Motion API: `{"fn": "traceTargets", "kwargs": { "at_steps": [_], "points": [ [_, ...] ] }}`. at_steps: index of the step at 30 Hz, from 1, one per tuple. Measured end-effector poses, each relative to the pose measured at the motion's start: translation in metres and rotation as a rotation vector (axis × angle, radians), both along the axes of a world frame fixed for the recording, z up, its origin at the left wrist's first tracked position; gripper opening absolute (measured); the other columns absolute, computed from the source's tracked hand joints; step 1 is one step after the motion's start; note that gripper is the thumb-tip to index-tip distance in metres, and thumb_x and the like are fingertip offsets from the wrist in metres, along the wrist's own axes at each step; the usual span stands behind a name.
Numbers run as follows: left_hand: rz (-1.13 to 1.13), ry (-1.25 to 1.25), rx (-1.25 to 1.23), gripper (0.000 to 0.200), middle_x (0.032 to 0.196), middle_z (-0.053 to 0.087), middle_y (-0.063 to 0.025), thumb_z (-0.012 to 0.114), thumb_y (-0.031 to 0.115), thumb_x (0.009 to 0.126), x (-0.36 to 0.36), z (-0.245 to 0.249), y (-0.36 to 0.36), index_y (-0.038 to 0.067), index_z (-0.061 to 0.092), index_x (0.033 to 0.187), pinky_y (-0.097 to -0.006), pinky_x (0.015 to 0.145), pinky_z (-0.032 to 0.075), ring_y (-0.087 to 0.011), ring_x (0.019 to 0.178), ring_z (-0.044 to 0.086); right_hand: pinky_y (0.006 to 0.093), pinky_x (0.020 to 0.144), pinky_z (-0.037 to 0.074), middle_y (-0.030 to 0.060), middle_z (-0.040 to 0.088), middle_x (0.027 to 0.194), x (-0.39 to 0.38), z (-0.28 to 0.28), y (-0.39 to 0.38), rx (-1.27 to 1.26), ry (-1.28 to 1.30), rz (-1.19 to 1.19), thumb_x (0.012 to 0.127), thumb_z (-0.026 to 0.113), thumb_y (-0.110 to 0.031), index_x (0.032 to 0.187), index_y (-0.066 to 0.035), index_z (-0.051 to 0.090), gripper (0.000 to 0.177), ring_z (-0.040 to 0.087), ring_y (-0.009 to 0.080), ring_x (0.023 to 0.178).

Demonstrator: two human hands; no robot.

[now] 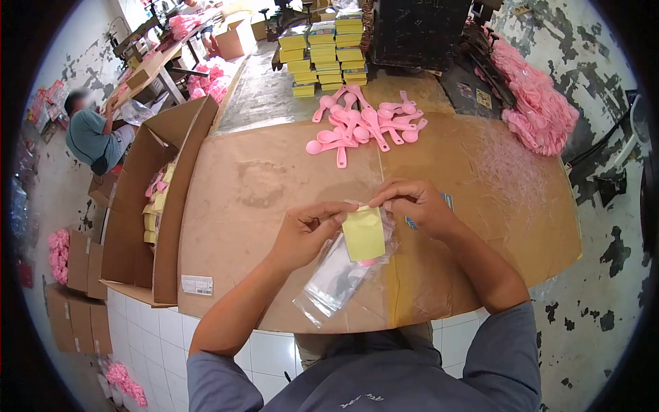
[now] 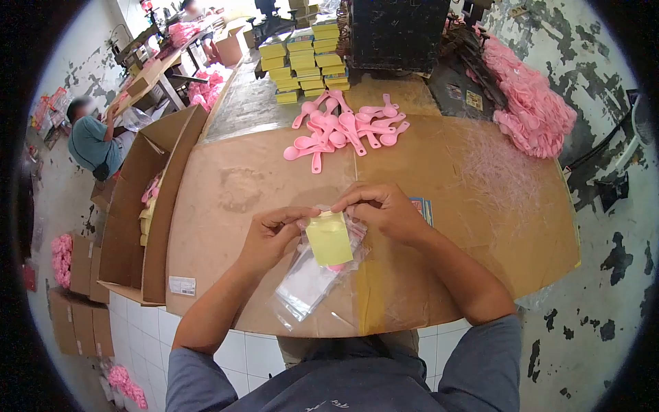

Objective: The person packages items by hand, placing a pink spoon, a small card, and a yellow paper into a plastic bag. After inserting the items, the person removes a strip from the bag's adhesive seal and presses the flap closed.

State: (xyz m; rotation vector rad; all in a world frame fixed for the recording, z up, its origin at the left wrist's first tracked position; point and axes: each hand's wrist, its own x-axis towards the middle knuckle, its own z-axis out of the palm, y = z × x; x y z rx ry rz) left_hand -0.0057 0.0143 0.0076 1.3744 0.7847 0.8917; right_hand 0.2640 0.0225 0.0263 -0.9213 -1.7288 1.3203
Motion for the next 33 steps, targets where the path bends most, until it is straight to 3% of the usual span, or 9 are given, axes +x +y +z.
{"fn": "traceTargets", "kwargs": {
  "at_steps": [5, 8, 11, 17, 23, 26, 29, 32, 33],
  "points": [
    [-0.057, -0.393, -0.23, 0.029, 0.112, 0.075, -0.0113, 0.057, 0.015, 0.106, 0.005, -0.002, 0.0, -0.005, 0.07, 0.122, -0.0322, 0.091, 0.057, -0.0172, 0.103, 0.07, 0.0263, 0.084, 0.049, 0.0058, 0.071, 0.104, -0.002, 0.0, -0.001, -0.017, -0.009, -0.009, 0.094, 0.068, -0.003, 0.106, 0.002, 0.076, 0.016, 0.064, 0.0124, 0.096],
    [-0.006, -0.063, -0.092, 0.027, 0.112, 0.075, -0.0102, 0.058, 0.012, 0.105, 0.004, -0.002, 0.001, -0.004, 0.069, 0.123, -0.0296, 0.086, 0.058, -0.0139, 0.099, 0.07, 0.0268, 0.084, 0.05, 0.0069, 0.071, 0.105, -0.004, -0.005, -0.001, -0.036, 0.053, 0.012, 0.094, 0.071, -0.005, 0.107, 0.002, 0.076, 0.015, 0.064, 0.0125, 0.097],
    [-0.011, -0.051, -0.042, 0.026, 0.112, 0.075, -0.0087, 0.061, 0.008, 0.103, 0.006, -0.005, 0.001, -0.002, 0.069, 0.126, -0.0269, 0.082, 0.058, -0.0111, 0.096, 0.069, 0.0272, 0.085, 0.051, 0.0079, 0.069, 0.106, -0.002, -0.01, 0.002, -0.044, 0.054, 0.024, 0.094, 0.071, -0.003, 0.109, 0.002, 0.075, 0.017, 0.065, 0.0129, 0.098],
    [0.032, -0.06, -0.075, 0.024, 0.113, 0.075, -0.0067, 0.062, 0.005, 0.102, 0.004, -0.008, 0.004, 0.0, 0.07, 0.124, -0.0261, 0.082, 0.057, -0.01, 0.098, 0.068, 0.0276, 0.086, 0.052, 0.0048, 0.067, 0.108, -0.006, -0.001, -0.005, -0.121, 0.012, 0.02, 0.092, 0.073, -0.004, 0.127, 0.0, 0.063, 0.036, 0.064, 0.0113, 0.098],
    [0.152, -0.239, -0.085, 0.027, 0.108, 0.075, -0.0087, 0.067, 0.009, 0.1, 0.015, 0.014, -0.005, -0.002, 0.068, 0.124, -0.028, 0.083, 0.057, -0.013, 0.097, 0.07, 0.0276, 0.088, 0.052, 0.0042, 0.067, 0.108, -0.003, -0.003, -0.004, -0.142, -0.034, 0.146, 0.092, 0.07, 0.001, 0.127, 0.001, 0.058, 0.037, 0.064, 0.0112, 0.098],
    [0.047, -0.086, 0.009, 0.034, 0.108, 0.073, -0.008, 0.069, 0.011, 0.099, 0.01, 0.009, -0.005, -0.001, 0.064, 0.13, -0.0279, 0.081, 0.057, -0.0128, 0.099, 0.069, 0.0281, 0.089, 0.051, 0.0047, 0.067, 0.107, -0.008, 0.01, -0.008, -0.144, 0.041, 0.097, 0.092, 0.069, 0.001, 0.131, 0.0, 0.057, 0.04, 0.064, 0.012, 0.098],
    [-0.113, 0.145, -0.152, 0.039, 0.113, 0.07, -0.0068, 0.069, 0.01, 0.098, -0.007, 0.004, 0.011, 0.0, 0.059, 0.135, -0.0293, 0.081, 0.058, -0.0134, 0.103, 0.068, 0.0303, 0.089, 0.052, 0.0054, 0.069, 0.106, -0.006, 0.014, -0.005, -0.079, 0.049, 0.05, 0.094, 0.067, -0.003, 0.132, -0.001, 0.059, 0.04, 0.065, 0.0128, 0.098],
    [0.234, 0.027, -0.147, 0.036, 0.116, 0.07, -0.0092, 0.069, 0.02, 0.1, -0.035, 0.015, 0.029, 0.002, 0.062, 0.13, -0.029, 0.074, 0.058, -0.0117, 0.099, 0.068, 0.0328, 0.089, 0.053, 0.0056, 0.071, 0.106, 0.013, 0.027, -0.004, 0.095, -0.212, -0.062, 0.094, 0.068, -0.008, 0.13, -0.003, 0.063, 0.037, 0.066, 0.0133, 0.096],
    [0.404, -0.224, -0.022, 0.034, 0.116, 0.07, -0.0082, 0.065, 0.023, 0.102, -0.046, 0.017, 0.038, 0.003, 0.062, 0.13, -0.0304, 0.078, 0.058, -0.0129, 0.102, 0.067, 0.0332, 0.089, 0.053, 0.0057, 0.072, 0.106, 0.02, 0.035, -0.005, 0.143, -0.296, -0.068, 0.093, 0.069, -0.009, 0.129, -0.003, 0.064, 0.036, 0.066, 0.0137, 0.095]
  ]
}}
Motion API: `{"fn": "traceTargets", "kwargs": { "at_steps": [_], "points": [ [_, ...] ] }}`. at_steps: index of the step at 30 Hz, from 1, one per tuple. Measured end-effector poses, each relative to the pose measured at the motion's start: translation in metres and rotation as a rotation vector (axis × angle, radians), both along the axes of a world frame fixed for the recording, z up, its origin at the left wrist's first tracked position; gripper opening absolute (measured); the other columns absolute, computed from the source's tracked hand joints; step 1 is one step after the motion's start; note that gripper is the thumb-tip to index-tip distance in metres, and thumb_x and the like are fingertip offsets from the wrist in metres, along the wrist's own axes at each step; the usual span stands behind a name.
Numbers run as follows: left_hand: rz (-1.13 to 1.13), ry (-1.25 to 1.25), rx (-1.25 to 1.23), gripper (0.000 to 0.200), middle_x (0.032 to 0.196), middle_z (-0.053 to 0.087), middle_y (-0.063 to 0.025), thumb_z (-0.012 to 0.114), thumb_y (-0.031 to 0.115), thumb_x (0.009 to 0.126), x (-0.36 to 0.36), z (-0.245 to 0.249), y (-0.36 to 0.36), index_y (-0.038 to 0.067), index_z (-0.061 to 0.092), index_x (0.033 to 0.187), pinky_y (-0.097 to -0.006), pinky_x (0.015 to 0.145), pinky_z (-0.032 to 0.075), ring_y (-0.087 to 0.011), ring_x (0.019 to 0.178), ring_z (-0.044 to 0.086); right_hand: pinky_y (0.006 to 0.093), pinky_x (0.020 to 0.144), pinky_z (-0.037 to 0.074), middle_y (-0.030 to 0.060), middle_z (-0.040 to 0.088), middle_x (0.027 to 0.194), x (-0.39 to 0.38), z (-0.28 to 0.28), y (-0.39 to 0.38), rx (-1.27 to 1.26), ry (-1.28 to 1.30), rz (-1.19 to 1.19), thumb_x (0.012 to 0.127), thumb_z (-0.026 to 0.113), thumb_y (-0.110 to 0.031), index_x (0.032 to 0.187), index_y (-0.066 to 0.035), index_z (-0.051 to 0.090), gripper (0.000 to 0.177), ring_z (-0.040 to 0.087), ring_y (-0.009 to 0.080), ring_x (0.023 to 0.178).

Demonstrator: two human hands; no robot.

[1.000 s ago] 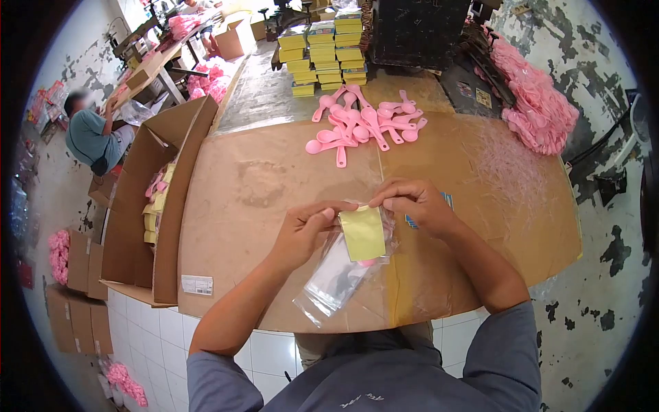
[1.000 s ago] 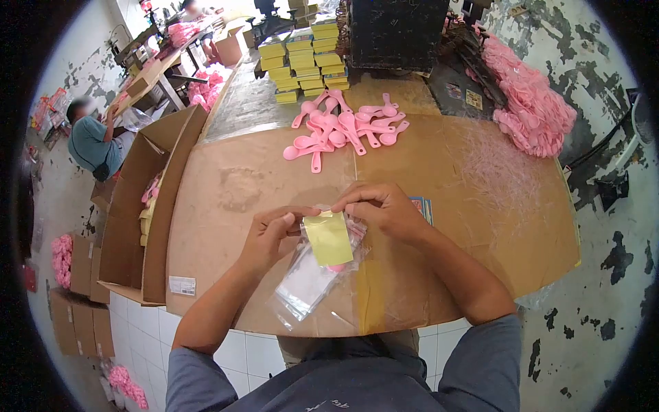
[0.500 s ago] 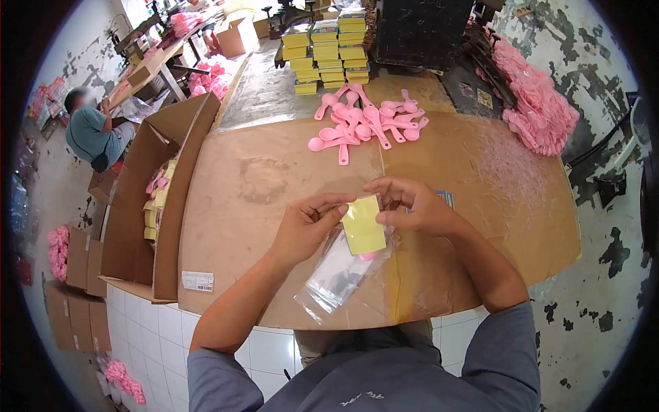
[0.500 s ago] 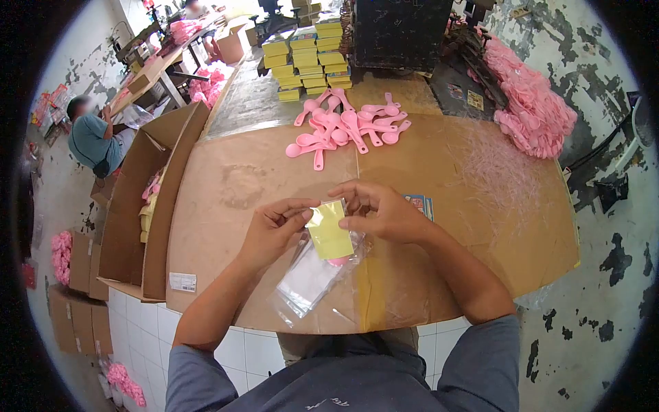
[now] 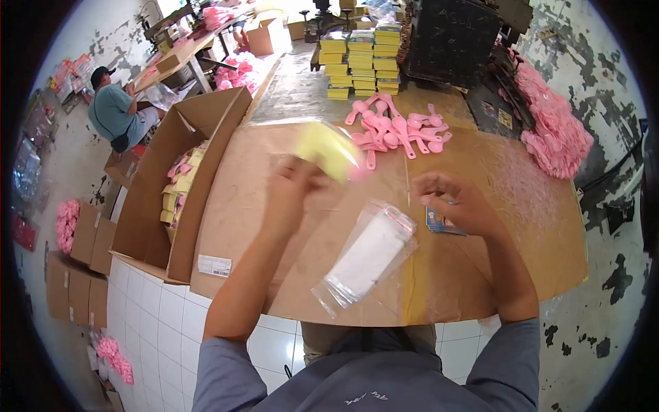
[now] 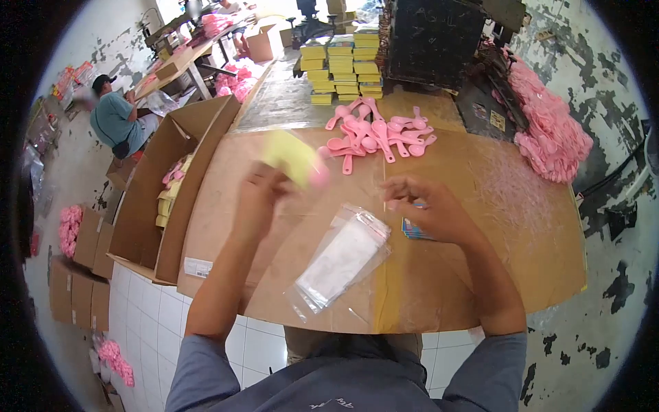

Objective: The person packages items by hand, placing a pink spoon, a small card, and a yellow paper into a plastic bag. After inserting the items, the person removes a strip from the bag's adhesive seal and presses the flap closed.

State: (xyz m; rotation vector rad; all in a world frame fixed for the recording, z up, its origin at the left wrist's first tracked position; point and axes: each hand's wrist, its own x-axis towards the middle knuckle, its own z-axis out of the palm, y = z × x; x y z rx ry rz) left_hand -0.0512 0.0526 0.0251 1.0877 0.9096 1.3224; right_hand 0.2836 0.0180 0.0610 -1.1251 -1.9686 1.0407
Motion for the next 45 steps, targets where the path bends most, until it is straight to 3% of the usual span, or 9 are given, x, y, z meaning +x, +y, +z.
{"fn": "traceTargets", "kwargs": {
  "at_steps": [3, 6, 9, 11, 16, 23, 32, 38, 45],
  "points": [
    [0.411, -0.418, 0.3, 0.052, 0.145, 0.058, -0.0176, 0.041, 0.039, 0.111, -0.033, 0.034, 0.015, 0.002, 0.045, 0.147, -0.0421, 0.113, 0.045, -0.0272, 0.136, 0.055, 0.0347, 0.089, 0.053, 0.0067, 0.072, 0.106, 0.023, 0.012, -0.001, 0.076, -0.193, -0.036, 0.091, 0.071, -0.012, 0.125, -0.003, 0.067, 0.035, 0.067, 0.016, 0.095],
    [0.443, -0.412, 0.262, 0.051, 0.153, 0.05, -0.0202, 0.039, 0.039, 0.111, -0.041, 0.028, 0.02, 0.001, 0.049, 0.143, -0.0447, 0.119, 0.04, -0.0284, 0.147, 0.044, 0.0366, 0.09, 0.053, 0.0099, 0.07, 0.111, 0.042, 0.004, 0.0, 0.079, -0.284, -0.097, 0.088, 0.074, -0.014, 0.123, -0.002, 0.068, 0.037, 0.067, 0.0208, 0.1],
    [0.175, -0.017, 0.121, 0.046, 0.133, 0.066, -0.0145, 0.048, 0.03, 0.108, -0.018, 0.002, 0.015, 0.0, 0.052, 0.142, -0.0353, 0.095, 0.053, -0.0221, 0.113, 0.067, 0.0385, 0.092, 0.052, 0.0132, 0.067, 0.114, 0.053, -0.011, -0.002, 0.218, -0.406, -0.12, 0.086, 0.077, -0.017, 0.12, -0.002, 0.07, 0.038, 0.065, 0.0261, 0.107],
    [-0.069, 0.504, 0.116, 0.041, 0.114, 0.072, -0.0067, 0.063, 0.028, 0.101, 0.004, 0.0, 0.001, 0.003, 0.063, 0.134, -0.0321, 0.076, 0.054, -0.0158, 0.087, 0.068, 0.0391, 0.094, 0.051, 0.0148, 0.064, 0.114, 0.061, -0.023, -0.001, 0.355, -0.481, -0.097, 0.084, 0.079, -0.019, 0.118, -0.002, 0.071, 0.039, 0.062, 0.0289, 0.11],
    [-0.259, 1.07, 0.356, 0.04, 0.092, 0.069, -0.0043, 0.085, 0.039, 0.082, 0.045, -0.017, -0.039, 0.007, 0.073, 0.102, -0.032, 0.067, 0.053, -0.0158, 0.074, 0.065, 0.0385, 0.093, 0.049, 0.0139, 0.064, 0.109, 0.07, -0.033, 0.004, 0.194, -0.452, -0.056, 0.08, 0.083, -0.02, 0.112, -0.003, 0.072, 0.038, 0.062, 0.0291, 0.107],
    [-0.273, 1.016, 0.292, 0.032, 0.083, 0.066, -0.004, 0.087, 0.028, 0.082, 0.048, -0.025, -0.038, 0.005, 0.072, 0.098, -0.0308, 0.064, 0.05, -0.0144, 0.068, 0.061, 0.0362, 0.08, 0.052, 0.0109, 0.063, 0.101, 0.071, -0.04, 0.007, 0.057, -0.265, -0.136, 0.081, 0.08, -0.006, 0.098, -0.002, 0.068, 0.021, 0.065, 0.0238, 0.095],
    [-0.272, 0.717, 0.114, 0.015, 0.086, 0.067, 0.0016, 0.078, 0.011, 0.091, 0.046, -0.022, -0.037, 0.001, 0.07, 0.1, -0.0231, 0.065, 0.046, -0.0052, 0.073, 0.056, 0.0304, 0.086, 0.053, 0.0073, 0.068, 0.106, 0.043, -0.03, -0.007, 0.092, -0.065, -0.176, 0.092, 0.066, 0.0, 0.113, -0.002, 0.066, 0.021, 0.066, 0.0171, 0.094],
    [-0.423, 0.12, -0.087, 0.015, 0.101, 0.075, -0.0095, 0.07, 0.006, 0.097, 0.048, -0.029, -0.031, 0.001, 0.065, 0.11, -0.0253, 0.074, 0.053, -0.011, 0.088, 0.069, 0.0303, 0.088, 0.053, 0.0085, 0.07, 0.113, 0.018, -0.043, -0.014, 0.0, 0.113, -0.105, 0.091, 0.066, -0.001, 0.124, -0.003, 0.062, 0.033, 0.065, 0.0123, 0.1],
    [-0.492, 0.077, -0.161, 0.033, 0.103, 0.077, -0.0151, 0.069, 0.004, 0.098, 0.052, -0.023, -0.037, 0.0, 0.056, 0.128, -0.0287, 0.083, 0.058, -0.0184, 0.094, 0.075, 0.0289, 0.089, 0.054, 0.0056, 0.069, 0.11, -0.002, -0.03, -0.016, 0.017, 0.293, -0.149, 0.095, 0.066, -0.003, 0.123, 0.001, 0.063, 0.028, 0.066, 0.0103, 0.099]
  ]
}}
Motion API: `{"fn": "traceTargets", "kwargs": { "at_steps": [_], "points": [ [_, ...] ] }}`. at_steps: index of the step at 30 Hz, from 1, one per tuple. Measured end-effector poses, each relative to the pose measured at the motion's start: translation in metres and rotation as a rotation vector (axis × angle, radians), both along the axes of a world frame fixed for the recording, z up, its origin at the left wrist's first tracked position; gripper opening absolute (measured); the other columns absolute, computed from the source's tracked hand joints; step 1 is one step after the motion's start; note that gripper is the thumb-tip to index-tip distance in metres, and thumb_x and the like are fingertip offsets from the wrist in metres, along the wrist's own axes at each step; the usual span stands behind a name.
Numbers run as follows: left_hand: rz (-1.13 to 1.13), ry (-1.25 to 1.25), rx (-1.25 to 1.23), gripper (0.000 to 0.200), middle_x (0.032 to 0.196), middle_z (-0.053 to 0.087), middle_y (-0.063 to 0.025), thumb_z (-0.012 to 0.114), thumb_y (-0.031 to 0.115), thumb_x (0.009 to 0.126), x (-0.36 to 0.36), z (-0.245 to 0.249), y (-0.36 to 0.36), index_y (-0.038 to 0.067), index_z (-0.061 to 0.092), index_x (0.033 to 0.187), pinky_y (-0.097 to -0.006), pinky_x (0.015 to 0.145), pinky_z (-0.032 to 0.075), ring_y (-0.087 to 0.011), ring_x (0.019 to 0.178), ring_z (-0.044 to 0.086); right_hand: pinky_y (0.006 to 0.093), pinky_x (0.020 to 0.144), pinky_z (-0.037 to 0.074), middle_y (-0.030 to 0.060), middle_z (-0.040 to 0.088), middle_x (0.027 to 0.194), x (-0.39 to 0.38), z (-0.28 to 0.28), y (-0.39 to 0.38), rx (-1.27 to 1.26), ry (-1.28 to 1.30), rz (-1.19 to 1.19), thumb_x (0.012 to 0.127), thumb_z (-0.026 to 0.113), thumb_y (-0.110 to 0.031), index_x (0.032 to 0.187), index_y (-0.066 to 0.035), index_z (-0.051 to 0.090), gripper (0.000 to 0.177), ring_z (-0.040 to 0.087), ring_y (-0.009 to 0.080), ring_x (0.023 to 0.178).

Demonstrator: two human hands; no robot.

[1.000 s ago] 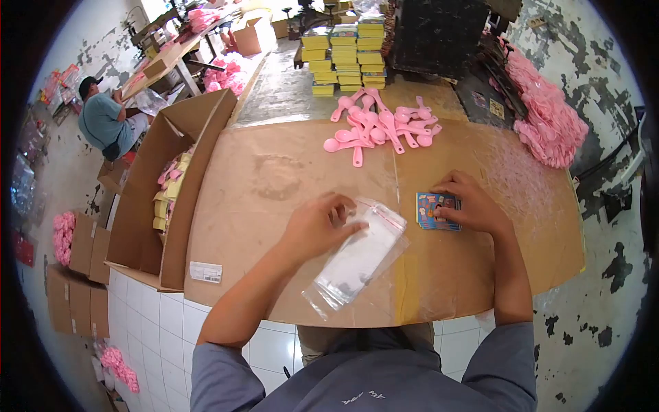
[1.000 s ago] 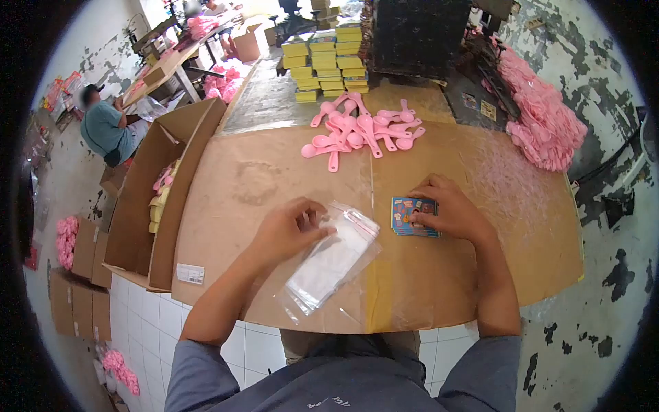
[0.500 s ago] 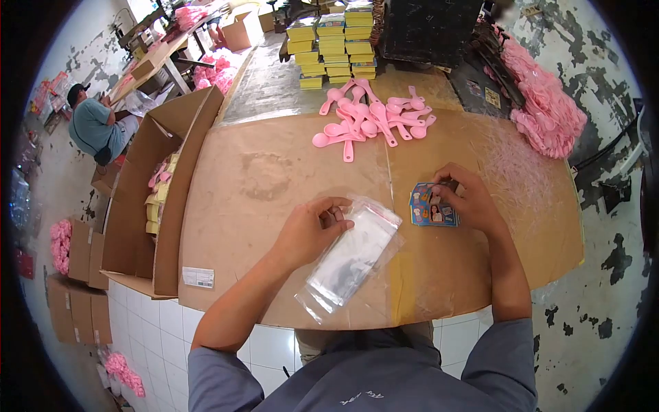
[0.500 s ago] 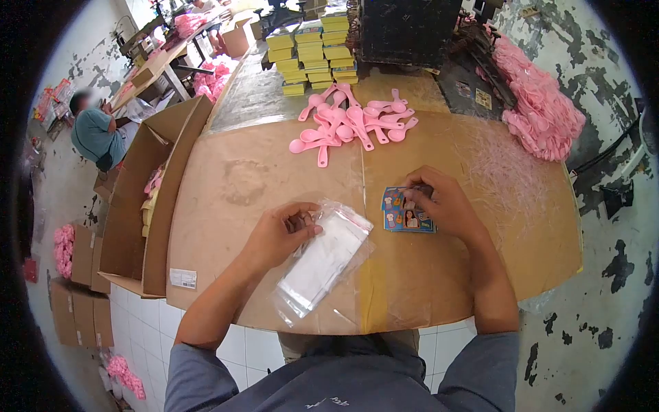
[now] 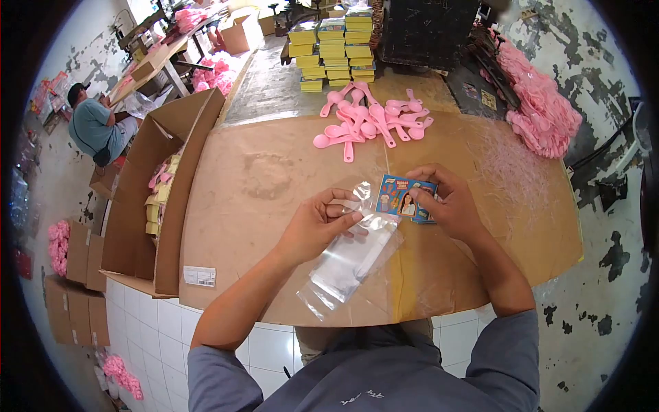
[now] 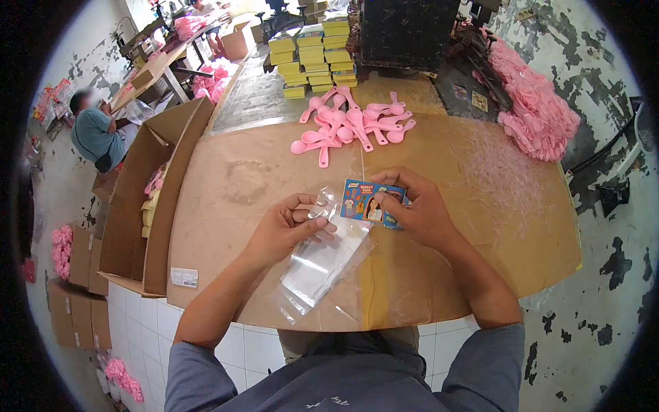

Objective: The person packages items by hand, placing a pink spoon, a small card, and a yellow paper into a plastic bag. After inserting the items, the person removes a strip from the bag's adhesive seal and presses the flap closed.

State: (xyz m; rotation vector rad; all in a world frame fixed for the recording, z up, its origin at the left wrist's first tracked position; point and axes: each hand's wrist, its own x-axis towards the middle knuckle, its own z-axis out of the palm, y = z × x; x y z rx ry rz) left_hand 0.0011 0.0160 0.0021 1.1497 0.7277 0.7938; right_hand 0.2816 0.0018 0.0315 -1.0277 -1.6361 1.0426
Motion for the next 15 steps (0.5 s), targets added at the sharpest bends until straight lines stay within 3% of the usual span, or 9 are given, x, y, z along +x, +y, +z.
{"fn": "traceTargets", "kwargs": {
  "at_steps": [5, 8, 11, 14, 15],
  "points": [
    [-0.036, 0.035, 0.055, 0.042, 0.101, 0.077, -0.0164, 0.069, 0.0, 0.097, 0.0, -0.005, -0.001, -0.002, 0.054, 0.136, -0.0292, 0.086, 0.058, -0.0165, 0.095, 0.074, 0.0298, 0.086, 0.054, 0.0057, 0.07, 0.108, -0.007, 0.009, -0.003, 0.009, -0.037, -0.029, 0.094, 0.068, -0.003, 0.119, 0.0, 0.067, 0.024, 0.066, 0.0115, 0.097],
    [-0.045, 0.035, 0.093, 0.047, 0.103, 0.077, -0.0159, 0.069, 0.0, 0.097, 0.002, 0.0, -0.005, -0.003, 0.051, 0.141, -0.0282, 0.087, 0.057, -0.0143, 0.096, 0.073, 0.0322, 0.082, 0.054, 0.0073, 0.071, 0.104, -0.009, 0.021, -0.007, 0.159, -0.343, 0.003, 0.092, 0.07, -0.003, 0.116, -0.003, 0.07, 0.024, 0.068, 0.0147, 0.094],
    [-0.054, 0.087, 0.2, 0.049, 0.103, 0.078, -0.0152, 0.069, 0.002, 0.098, 0.001, -0.001, -0.008, -0.002, 0.05, 0.143, -0.0274, 0.086, 0.055, -0.0119, 0.098, 0.07, 0.0338, 0.077, 0.052, 0.0087, 0.072, 0.101, -0.011, 0.022, 0.0, 0.271, -0.455, 0.169, 0.09, 0.071, -0.003, 0.115, -0.005, 0.072, 0.025, 0.068, 0.0181, 0.091],
    [-0.112, 0.254, 0.292, 0.049, 0.103, 0.077, -0.0136, 0.068, 0.003, 0.099, 0.004, 0.014, -0.015, -0.001, 0.049, 0.144, -0.0263, 0.085, 0.054, -0.0107, 0.098, 0.069, 0.0328, 0.073, 0.051, 0.0082, 0.072, 0.101, -0.026, 0.02, 0.003, 0.377, -0.464, 0.255, 0.091, 0.071, -0.005, 0.116, -0.004, 0.072, 0.025, 0.066, 0.0166, 0.087],
    [-0.102, 0.247, 0.303, 0.05, 0.102, 0.077, -0.013, 0.068, 0.003, 0.099, 0.004, 0.011, -0.016, -0.001, 0.049, 0.144, -0.0259, 0.084, 0.053, -0.0102, 0.096, 0.069, 0.0324, 0.073, 0.051, 0.0082, 0.073, 0.101, -0.031, 0.018, 0.002, 0.286, -0.398, 0.247, 0.091, 0.071, -0.005, 0.116, -0.004, 0.072, 0.025, 0.066, 0.0162, 0.086]
  ]
}}
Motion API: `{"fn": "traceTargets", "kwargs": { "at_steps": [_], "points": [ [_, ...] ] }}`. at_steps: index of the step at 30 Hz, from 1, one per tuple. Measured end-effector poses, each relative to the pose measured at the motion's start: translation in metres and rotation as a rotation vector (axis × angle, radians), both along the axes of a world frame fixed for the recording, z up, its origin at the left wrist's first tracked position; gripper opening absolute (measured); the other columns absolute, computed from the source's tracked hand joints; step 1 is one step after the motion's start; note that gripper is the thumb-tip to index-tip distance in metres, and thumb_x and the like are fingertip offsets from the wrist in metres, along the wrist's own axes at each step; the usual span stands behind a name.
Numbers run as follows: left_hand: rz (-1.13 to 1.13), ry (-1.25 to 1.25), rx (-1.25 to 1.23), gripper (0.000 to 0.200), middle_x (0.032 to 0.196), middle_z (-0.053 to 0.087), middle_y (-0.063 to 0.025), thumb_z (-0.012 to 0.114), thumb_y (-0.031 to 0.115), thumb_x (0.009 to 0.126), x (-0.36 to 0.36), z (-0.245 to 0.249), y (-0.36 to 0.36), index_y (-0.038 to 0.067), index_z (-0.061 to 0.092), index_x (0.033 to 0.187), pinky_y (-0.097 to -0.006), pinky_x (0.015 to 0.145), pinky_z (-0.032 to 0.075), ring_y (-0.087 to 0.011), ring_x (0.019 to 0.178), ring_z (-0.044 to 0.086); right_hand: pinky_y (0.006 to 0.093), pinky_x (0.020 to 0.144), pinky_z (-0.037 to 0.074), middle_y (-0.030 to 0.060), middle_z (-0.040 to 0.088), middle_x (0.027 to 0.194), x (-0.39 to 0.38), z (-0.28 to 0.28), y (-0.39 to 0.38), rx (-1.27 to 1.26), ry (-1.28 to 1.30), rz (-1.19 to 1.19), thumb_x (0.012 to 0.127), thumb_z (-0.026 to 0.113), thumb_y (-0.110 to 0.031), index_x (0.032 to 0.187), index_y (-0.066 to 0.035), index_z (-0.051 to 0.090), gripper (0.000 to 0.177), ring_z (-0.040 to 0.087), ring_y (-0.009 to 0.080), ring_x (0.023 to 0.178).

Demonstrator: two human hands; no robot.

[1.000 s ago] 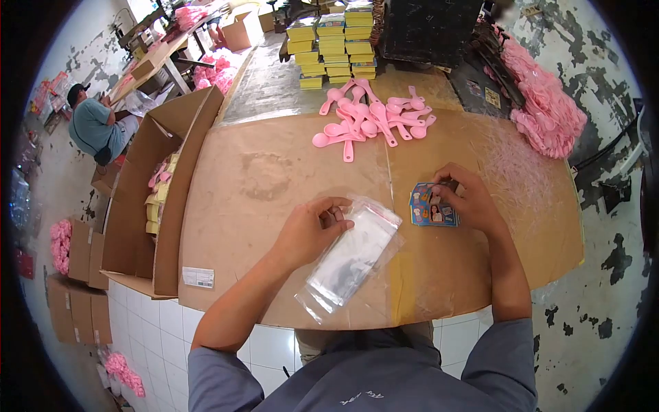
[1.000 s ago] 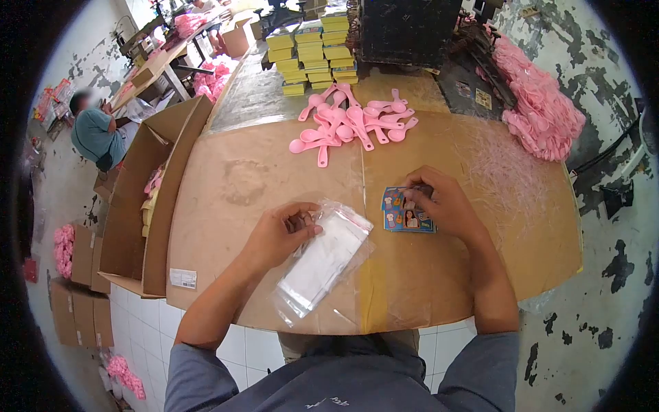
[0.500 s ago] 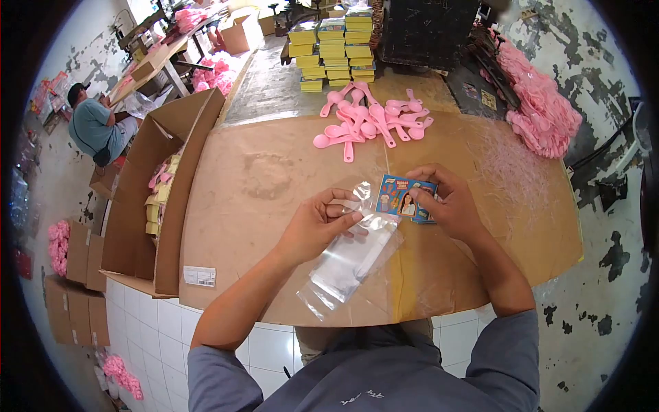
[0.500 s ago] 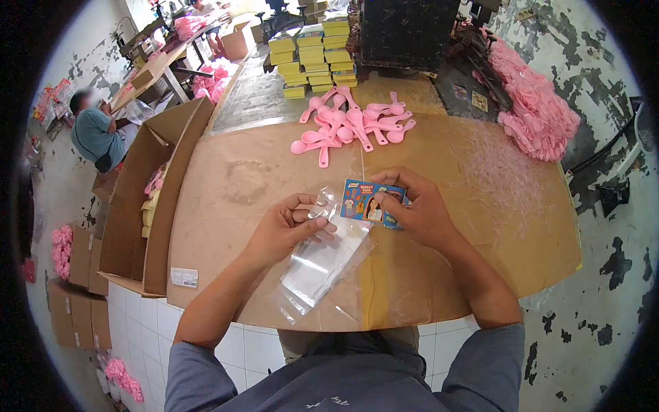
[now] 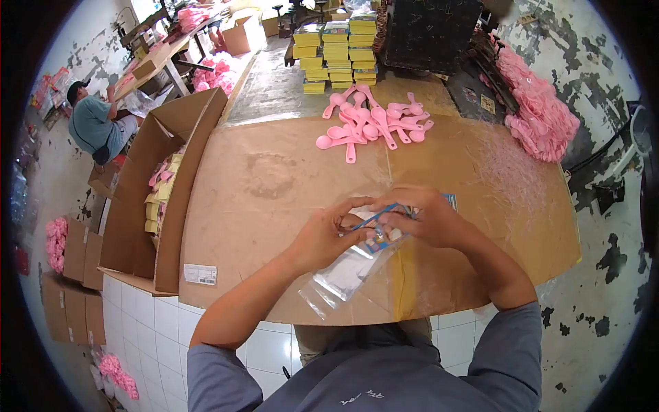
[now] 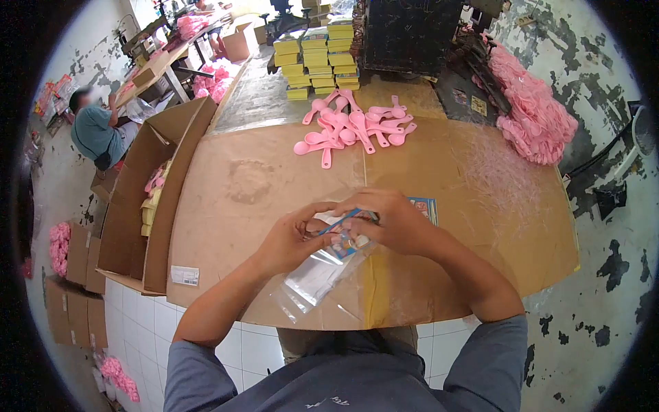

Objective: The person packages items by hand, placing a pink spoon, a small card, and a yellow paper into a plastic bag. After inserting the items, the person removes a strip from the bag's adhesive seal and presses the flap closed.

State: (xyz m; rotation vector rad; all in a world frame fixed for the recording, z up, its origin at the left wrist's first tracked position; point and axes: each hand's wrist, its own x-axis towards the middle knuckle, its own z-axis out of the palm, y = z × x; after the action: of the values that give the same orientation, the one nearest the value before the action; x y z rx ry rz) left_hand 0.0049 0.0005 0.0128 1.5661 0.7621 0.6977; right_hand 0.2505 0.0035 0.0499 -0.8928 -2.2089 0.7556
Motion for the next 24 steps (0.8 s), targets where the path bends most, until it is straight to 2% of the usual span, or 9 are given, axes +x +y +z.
{"fn": "traceTargets", "kwargs": {
  "at_steps": [2, 5, 8, 11, 13, 16, 18, 20, 24],
  "points": [
    [0.018, -0.015, 0.022, 0.05, 0.101, 0.077, -0.0116, 0.068, 0.003, 0.099, -0.002, -0.01, 0.0, 0.0, 0.048, 0.145, -0.0252, 0.082, 0.052, -0.0093, 0.094, 0.068, 0.0316, 0.072, 0.05, 0.0083, 0.073, 0.103, -0.009, -0.005, -0.005, -0.19, 0.115, -0.033, 0.092, 0.071, -0.007, 0.117, -0.004, 0.072, 0.024, 0.065, 0.0154, 0.084],
    [0.09, -0.163, -0.032, 0.051, 0.097, 0.076, -0.009, 0.068, 0.003, 0.099, -0.001, -0.002, 0.004, 0.0, 0.047, 0.145, -0.0229, 0.077, 0.051, -0.0077, 0.089, 0.067, 0.0316, 0.073, 0.051, 0.0081, 0.074, 0.105, -0.009, -0.014, 0.0, -0.266, 0.324, -0.28, 0.094, 0.071, -0.01, 0.117, -0.004, 0.072, 0.024, 0.065, 0.0151, 0.083],
    [0.188, -0.243, -0.057, 0.05, 0.095, 0.075, -0.0075, 0.068, 0.003, 0.099, 0.001, 0.003, 0.004, 0.0, 0.048, 0.145, -0.0211, 0.073, 0.05, -0.0064, 0.085, 0.067, 0.0316, 0.078, 0.051, 0.0079, 0.073, 0.106, -0.008, -0.003, -0.006, -0.132, 0.144, -0.316, 0.095, 0.07, -0.012, 0.12, -0.004, 0.072, 0.025, 0.065, 0.0159, 0.087],
    [0.177, -0.241, -0.028, 0.049, 0.094, 0.075, -0.0071, 0.068, 0.003, 0.099, -0.001, 0.002, 0.003, 0.0, 0.049, 0.144, -0.0204, 0.071, 0.05, -0.0066, 0.085, 0.067, 0.0336, 0.082, 0.052, 0.0085, 0.071, 0.109, -0.014, -0.012, -0.009, -0.006, 0.019, -0.169, 0.098, 0.067, -0.015, 0.117, -0.004, 0.073, 0.023, 0.066, 0.0182, 0.095],
    [0.18, -0.222, -0.043, 0.047, 0.094, 0.075, -0.007, 0.067, 0.004, 0.1, -0.002, -0.001, 0.006, 0.0, 0.05, 0.143, -0.021, 0.071, 0.051, -0.0066, 0.085, 0.067, 0.035, 0.087, 0.051, 0.0101, 0.071, 0.11, -0.01, -0.011, 0.003, -0.062, 0.025, -0.034, 0.1, 0.064, -0.019, 0.114, -0.004, 0.074, 0.024, 0.066, 0.0217, 0.101],
    [0.195, -0.198, -0.114, 0.044, 0.097, 0.075, -0.0077, 0.066, 0.004, 0.1, -0.003, 0.001, 0.008, -0.001, 0.051, 0.142, -0.022, 0.072, 0.053, -0.0071, 0.087, 0.068, 0.0383, 0.097, 0.049, 0.0136, 0.07, 0.115, 0.014, -0.011, 0.065, -0.205, 0.084, -0.007, 0.102, 0.059, -0.026, 0.117, -0.005, 0.074, 0.03, 0.066, 0.03, 0.108],
    [0.203, -0.188, -0.124, 0.043, 0.1, 0.076, -0.0084, 0.065, 0.004, 0.101, -0.003, -0.001, 0.009, -0.001, 0.051, 0.141, -0.0227, 0.073, 0.054, -0.0075, 0.088, 0.068, 0.042, 0.103, 0.047, 0.0158, 0.068, 0.124, 0.046, -0.02, 0.135, 0.395, -0.126, -0.221, 0.103, 0.056, -0.027, 0.126, -0.008, 0.07, 0.033, 0.065, 0.0339, 0.113],
    [0.207, -0.184, -0.072, 0.041, 0.102, 0.076, -0.009, 0.064, 0.005, 0.102, -0.001, -0.015, 0.015, -0.002, 0.051, 0.14, -0.0235, 0.075, 0.055, -0.008, 0.09, 0.069, 0.0451, 0.11, 0.043, 0.0165, 0.063, 0.135, 0.067, -0.035, 0.191, 0.242, -0.211, -0.54, 0.104, 0.051, -0.029, 0.132, -0.009, 0.066, 0.038, 0.059, 0.0338, 0.126],
    [0.174, -0.14, -0.052, 0.04, 0.104, 0.075, -0.0096, 0.064, 0.005, 0.102, -0.002, -0.026, 0.019, -0.003, 0.052, 0.139, -0.0243, 0.076, 0.056, -0.0084, 0.091, 0.069, 0.045, 0.116, 0.037, 0.0158, 0.06, 0.141, 0.102, -0.076, 0.262, 0.304, -0.501, -0.474, 0.106, 0.044, -0.035, 0.133, -0.006, 0.065, 0.045, 0.047, 0.036, 0.138]
  ]
}}
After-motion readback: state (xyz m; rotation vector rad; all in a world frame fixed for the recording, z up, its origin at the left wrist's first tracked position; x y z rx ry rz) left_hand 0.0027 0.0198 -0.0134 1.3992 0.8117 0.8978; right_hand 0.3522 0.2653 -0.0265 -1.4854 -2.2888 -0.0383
